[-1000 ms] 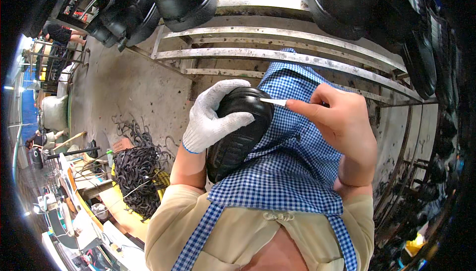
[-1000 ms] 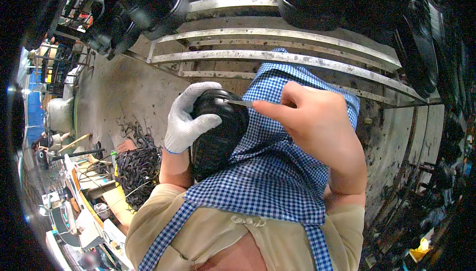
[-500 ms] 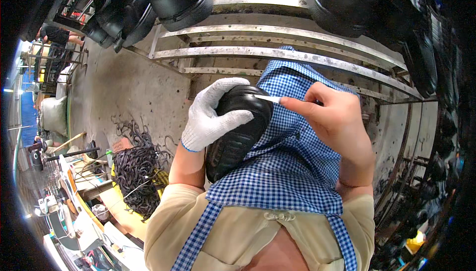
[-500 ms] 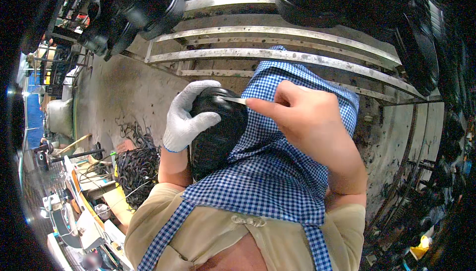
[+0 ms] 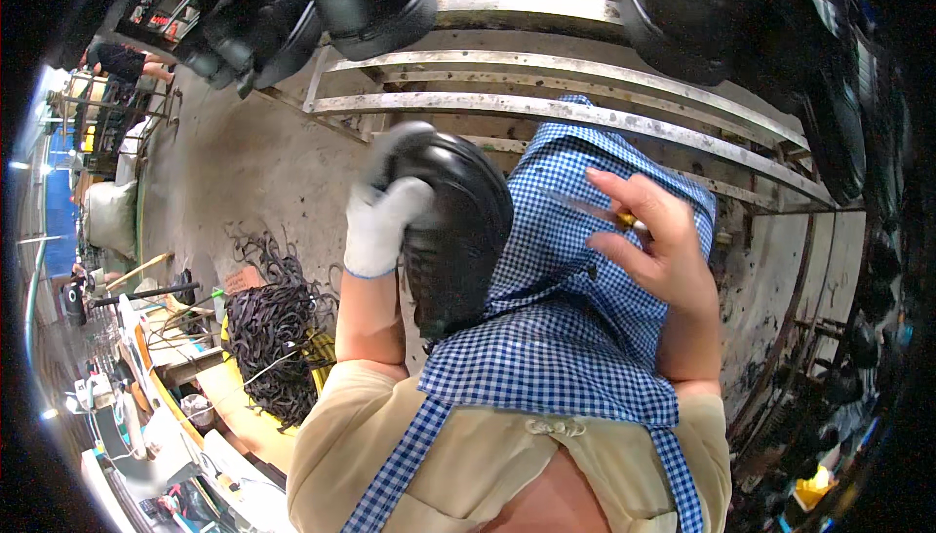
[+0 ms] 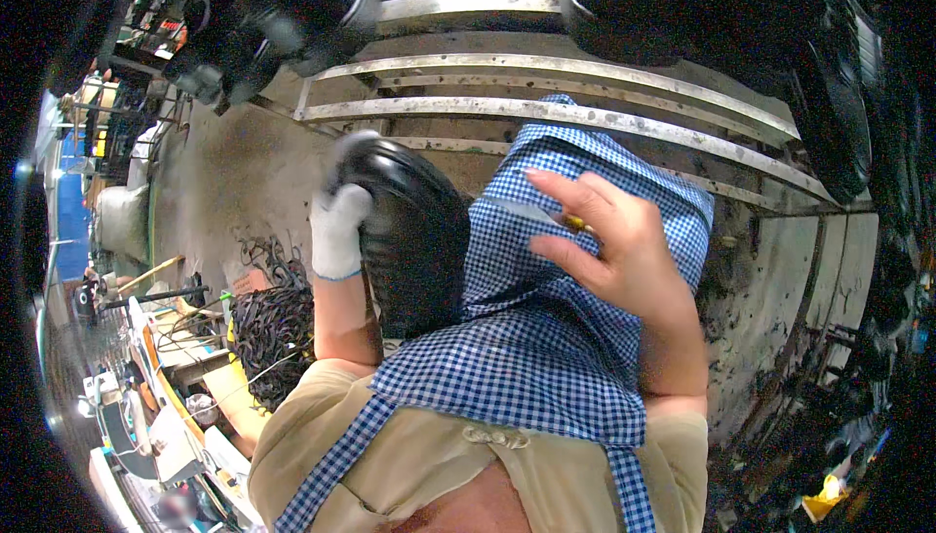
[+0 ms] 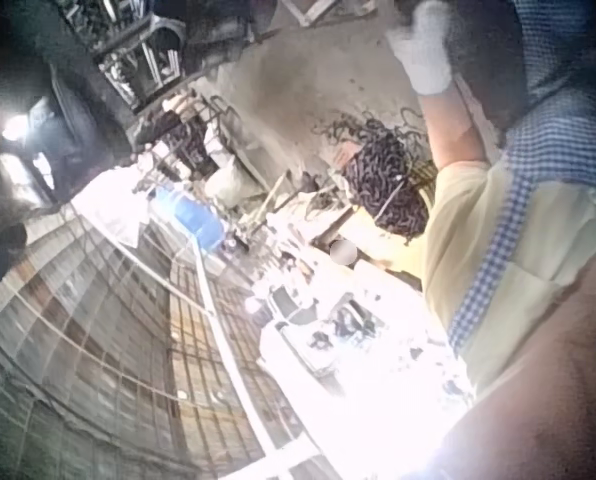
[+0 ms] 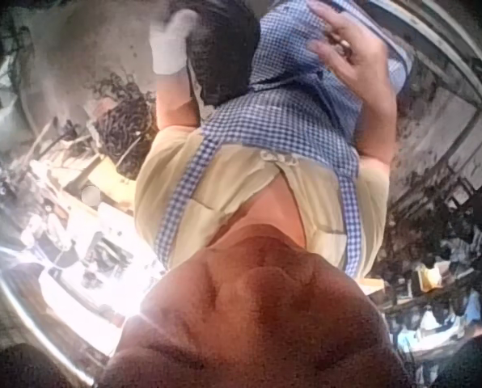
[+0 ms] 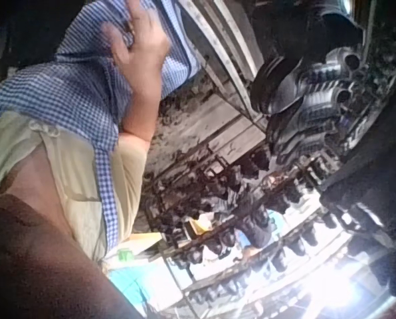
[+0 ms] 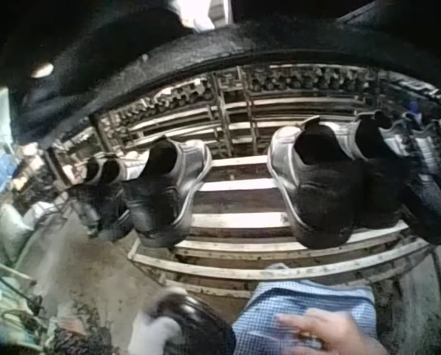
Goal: Trimming excess material or cleaning finished black shoes using a small hand tool.
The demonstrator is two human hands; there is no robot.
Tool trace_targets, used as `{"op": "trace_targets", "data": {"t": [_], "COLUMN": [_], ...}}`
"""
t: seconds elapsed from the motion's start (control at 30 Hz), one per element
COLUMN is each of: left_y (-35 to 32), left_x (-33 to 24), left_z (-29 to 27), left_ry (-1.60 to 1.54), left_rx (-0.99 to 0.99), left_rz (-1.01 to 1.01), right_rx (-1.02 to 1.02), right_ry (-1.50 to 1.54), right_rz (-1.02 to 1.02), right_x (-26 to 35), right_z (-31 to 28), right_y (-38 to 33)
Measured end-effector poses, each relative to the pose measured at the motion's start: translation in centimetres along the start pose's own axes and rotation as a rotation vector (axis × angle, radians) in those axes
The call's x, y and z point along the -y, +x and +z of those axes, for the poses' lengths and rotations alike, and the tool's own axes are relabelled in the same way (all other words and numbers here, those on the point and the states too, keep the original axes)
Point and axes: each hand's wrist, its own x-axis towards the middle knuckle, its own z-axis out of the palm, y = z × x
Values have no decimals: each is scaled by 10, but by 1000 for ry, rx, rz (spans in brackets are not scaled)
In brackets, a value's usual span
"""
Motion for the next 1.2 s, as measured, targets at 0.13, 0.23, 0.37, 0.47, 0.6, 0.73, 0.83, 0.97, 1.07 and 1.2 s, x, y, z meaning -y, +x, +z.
{"op": "trace_targets", "data": {"t": [0.13, 0.23, 0.37, 0.47, 0.6, 0.73, 0.83, 0.97, 1.07, 1.2], "left_y": [15, 26, 21, 15, 8, 4, 8, 9, 7, -6], "left_x": [37, 34, 39, 36, 32, 20, 36, 32, 21, 4], "left_z": [-40, -31, -23, -23, -30, -17, -24, -15, -8, -10], "left_ry": [-437, -618, -669, -782, -341, -362, -243, -277, -150, -102], "left_rx": [-247, -379, -374, -305, -216, -137, -137, -193, -164, 1], "left_rz": [68, 143, 64, -100, 129, -66, -79, -108, -83, 250], "right_rx": [96, 73, -24, 73, -59, -338, -296, -165, -442, -368], "right_ry": [-89, -110, -157, -6, 638, 1076, 1081, 1141, 1165, 1242], "right_rz": [195, 90, -145, -101, 317, 749, 801, 705, 858, 483], "right_x": [-45, -50, -52, -45, -53, -63, -53, -66, -55, -28], "right_z": [38, 66, 83, 68, 58, 50, 48, 43, 46, 30], "right_y": [-35, -54, -55, -53, -72, -91, -81, -90, -99, -92]}}
